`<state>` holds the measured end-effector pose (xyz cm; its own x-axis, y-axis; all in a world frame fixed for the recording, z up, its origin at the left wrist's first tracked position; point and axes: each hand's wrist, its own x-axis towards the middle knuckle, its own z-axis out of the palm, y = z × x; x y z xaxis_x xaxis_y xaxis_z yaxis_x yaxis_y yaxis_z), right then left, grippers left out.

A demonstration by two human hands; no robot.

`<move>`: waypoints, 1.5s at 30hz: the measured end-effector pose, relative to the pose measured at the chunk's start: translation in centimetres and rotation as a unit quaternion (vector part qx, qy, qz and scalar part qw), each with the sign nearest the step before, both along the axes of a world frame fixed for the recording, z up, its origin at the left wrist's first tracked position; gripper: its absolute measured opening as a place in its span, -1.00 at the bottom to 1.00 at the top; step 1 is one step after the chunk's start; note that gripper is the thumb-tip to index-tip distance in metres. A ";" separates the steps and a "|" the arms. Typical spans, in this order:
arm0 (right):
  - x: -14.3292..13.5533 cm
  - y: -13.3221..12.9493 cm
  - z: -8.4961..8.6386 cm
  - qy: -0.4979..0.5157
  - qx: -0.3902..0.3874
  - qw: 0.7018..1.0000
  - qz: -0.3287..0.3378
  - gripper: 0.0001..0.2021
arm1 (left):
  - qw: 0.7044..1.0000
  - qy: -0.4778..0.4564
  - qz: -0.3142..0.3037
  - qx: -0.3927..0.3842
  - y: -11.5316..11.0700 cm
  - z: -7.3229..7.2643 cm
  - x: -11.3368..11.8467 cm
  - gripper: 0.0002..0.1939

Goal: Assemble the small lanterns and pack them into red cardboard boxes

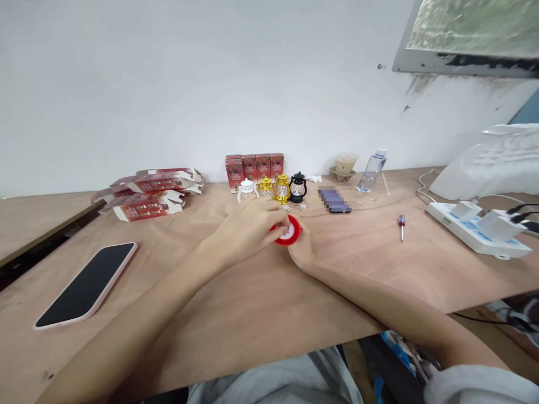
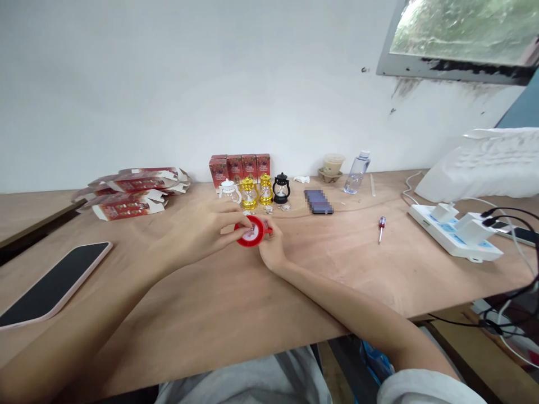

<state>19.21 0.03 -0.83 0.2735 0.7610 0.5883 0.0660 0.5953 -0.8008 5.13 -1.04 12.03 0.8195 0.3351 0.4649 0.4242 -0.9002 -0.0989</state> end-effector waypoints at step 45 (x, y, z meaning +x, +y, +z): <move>0.1 0.0 -0.3 -0.028 -0.013 0.999 0.026 -0.77 | 0.982 -0.081 0.060 -0.161 -0.1 0.6 0.1 -0.89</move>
<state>19.30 0.06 -1.17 0.2002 0.7888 0.5811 0.0809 0.5778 -0.8122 5.28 -1.13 12.58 0.6897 0.5750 0.4401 0.5150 -0.8168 0.2601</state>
